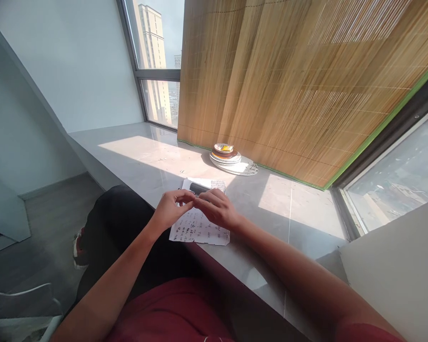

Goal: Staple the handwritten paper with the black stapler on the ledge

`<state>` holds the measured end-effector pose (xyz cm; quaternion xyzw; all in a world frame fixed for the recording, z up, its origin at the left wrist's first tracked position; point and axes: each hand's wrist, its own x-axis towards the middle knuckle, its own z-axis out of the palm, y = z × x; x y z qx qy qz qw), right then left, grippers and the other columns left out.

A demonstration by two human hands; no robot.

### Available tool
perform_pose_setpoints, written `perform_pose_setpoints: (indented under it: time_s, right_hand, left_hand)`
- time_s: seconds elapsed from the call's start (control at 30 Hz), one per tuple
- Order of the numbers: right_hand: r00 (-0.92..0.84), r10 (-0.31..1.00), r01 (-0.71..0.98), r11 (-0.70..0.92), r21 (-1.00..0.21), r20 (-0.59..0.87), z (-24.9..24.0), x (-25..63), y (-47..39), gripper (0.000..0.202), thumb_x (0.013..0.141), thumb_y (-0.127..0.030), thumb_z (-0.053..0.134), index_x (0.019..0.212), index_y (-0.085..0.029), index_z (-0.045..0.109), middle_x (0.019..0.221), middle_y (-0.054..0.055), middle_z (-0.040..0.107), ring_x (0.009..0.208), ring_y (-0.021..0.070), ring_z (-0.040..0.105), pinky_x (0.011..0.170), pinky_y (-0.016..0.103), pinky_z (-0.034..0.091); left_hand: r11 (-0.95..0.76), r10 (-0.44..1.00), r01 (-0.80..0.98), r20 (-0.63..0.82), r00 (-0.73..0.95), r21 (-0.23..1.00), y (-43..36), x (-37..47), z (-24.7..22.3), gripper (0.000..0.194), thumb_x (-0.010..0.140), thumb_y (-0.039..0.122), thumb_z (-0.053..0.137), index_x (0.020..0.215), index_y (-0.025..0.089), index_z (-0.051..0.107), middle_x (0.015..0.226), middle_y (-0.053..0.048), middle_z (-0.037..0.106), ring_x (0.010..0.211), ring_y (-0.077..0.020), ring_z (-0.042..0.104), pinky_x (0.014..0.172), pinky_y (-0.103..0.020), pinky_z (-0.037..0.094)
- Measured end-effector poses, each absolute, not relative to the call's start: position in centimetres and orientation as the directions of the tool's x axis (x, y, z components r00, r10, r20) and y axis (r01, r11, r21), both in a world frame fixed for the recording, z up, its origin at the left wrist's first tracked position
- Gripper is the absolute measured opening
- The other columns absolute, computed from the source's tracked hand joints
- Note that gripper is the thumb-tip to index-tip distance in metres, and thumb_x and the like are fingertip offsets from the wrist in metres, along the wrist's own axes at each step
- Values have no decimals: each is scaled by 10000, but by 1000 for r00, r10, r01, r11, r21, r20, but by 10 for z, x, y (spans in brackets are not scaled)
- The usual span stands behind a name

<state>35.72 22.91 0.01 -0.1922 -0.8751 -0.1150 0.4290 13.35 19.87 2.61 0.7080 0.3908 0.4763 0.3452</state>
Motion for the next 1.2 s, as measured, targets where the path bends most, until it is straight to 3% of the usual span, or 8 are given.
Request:
perform_pose_setpoints:
  time_s: [0.13,0.27,0.4,0.5,0.67,0.9,1.1,1.2]
  right_hand:
    - [-531,224,388,922,-1,817,3,357,229,366,1049,-167,633,1376,-322,686,1121,51,801,913,208,714,804,396,591]
    - [-415,291,403,908,-113,862,10,349,226,236,1055,-204,638,1235,-308,751,1062,45,804,906,215,724,797,404,594]
    - [-104,518,521,755,-397,849,14,359,242,170,1055,-344,627,1075,-271,780,1038,59,803,898,238,727,811,419,589]
    - [72,671,623,547,-559,738,10,391,271,224,993,-425,654,946,-239,769,894,55,785,761,233,688,751,397,552]
    - [5,867,821,280,-497,498,-15,447,312,225,870,-364,675,697,-225,709,714,62,731,674,239,626,705,385,488]
    - [-121,872,876,318,-362,474,-40,459,329,150,895,-294,622,798,-216,705,939,111,741,881,288,640,835,418,508]
    - [-141,892,897,299,-325,430,-49,460,343,240,955,-297,567,1074,-184,742,1119,157,722,1145,328,604,1056,490,459]
    - [-126,890,906,284,-315,438,-54,461,345,258,955,-286,560,1103,-179,742,1117,165,706,1149,335,589,1058,499,450]
  left_hand:
    - [-423,888,180,365,281,888,194,131,36,170,946,354,776,1063,237,813,893,-67,813,865,-266,791,846,-369,615]
    - [-408,873,114,351,337,906,186,134,45,274,973,419,758,1178,245,808,1087,-98,825,970,-285,799,895,-380,635]
    - [-426,889,127,389,241,896,194,126,43,329,993,401,728,1279,239,755,1093,-103,824,899,-271,803,884,-388,637]
    - [-437,899,243,429,91,866,218,101,31,213,1012,359,674,1164,234,757,1015,-84,823,858,-253,793,867,-364,615]
    - [-226,946,704,323,-5,673,269,58,4,127,924,166,645,899,242,745,939,-69,811,923,-271,762,877,-365,570]
    - [-96,960,888,276,-36,450,326,68,-4,180,945,168,571,921,206,745,876,-126,752,902,-308,714,818,-383,543]
    - [-340,917,853,341,208,395,367,76,-7,476,956,76,510,1392,184,664,1518,-169,603,1434,-311,534,1173,-428,443]
    - [-400,912,828,261,317,392,370,75,-11,479,973,72,483,1390,207,677,1579,-128,580,1500,-285,481,1235,-422,375]
